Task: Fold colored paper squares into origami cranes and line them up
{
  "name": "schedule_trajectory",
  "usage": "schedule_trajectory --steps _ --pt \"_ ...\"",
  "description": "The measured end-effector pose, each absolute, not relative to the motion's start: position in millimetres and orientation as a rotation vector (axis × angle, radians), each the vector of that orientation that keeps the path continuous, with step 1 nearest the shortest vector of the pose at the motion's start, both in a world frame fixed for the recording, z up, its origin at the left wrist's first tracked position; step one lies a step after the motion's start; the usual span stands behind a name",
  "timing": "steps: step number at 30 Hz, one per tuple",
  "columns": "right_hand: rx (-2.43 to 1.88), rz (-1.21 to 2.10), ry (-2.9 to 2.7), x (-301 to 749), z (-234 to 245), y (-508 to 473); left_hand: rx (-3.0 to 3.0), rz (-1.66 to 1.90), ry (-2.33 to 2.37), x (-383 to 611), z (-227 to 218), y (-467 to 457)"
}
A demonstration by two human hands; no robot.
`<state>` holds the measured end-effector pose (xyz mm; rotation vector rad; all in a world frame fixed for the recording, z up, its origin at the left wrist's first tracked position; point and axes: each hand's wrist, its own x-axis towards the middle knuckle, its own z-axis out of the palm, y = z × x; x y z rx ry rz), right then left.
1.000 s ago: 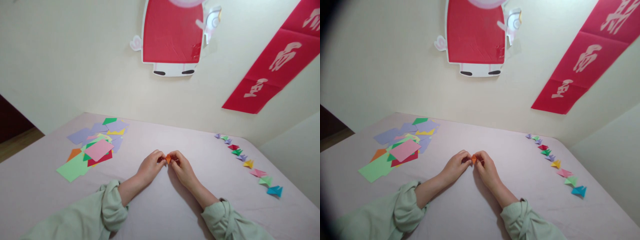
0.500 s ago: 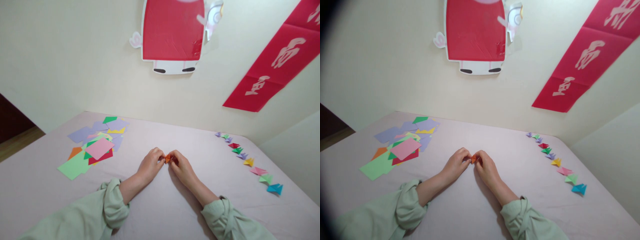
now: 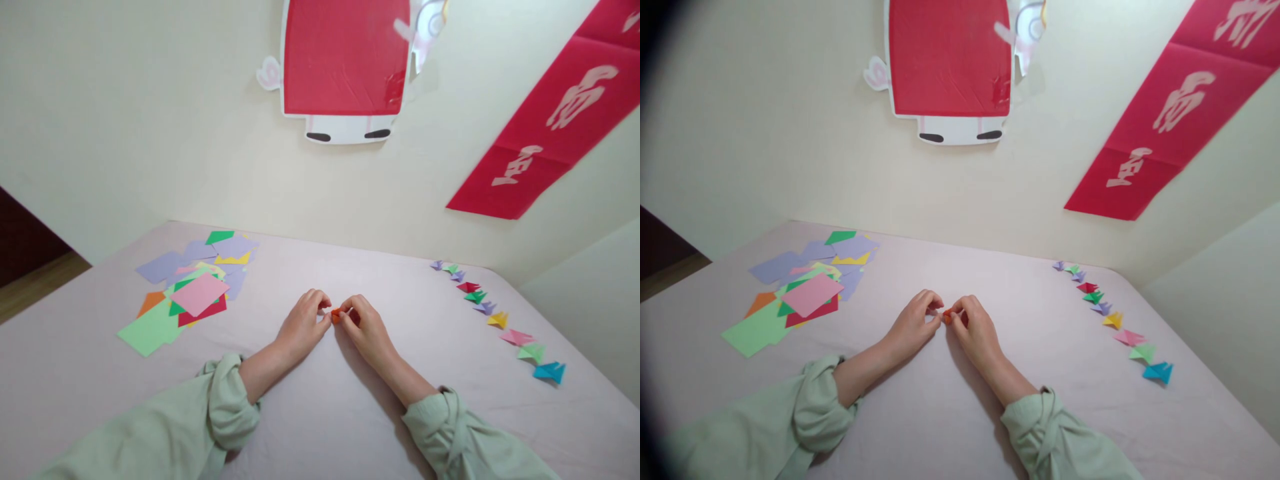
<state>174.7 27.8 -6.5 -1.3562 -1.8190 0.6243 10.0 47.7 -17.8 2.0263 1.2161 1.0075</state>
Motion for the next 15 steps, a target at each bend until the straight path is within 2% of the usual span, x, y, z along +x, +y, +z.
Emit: schedule_trajectory --steps 15 --pt "-1.37 0.551 -1.893 174.1 -11.5 28.5 1.917 1.015 1.153 13.4 -17.9 44.7"
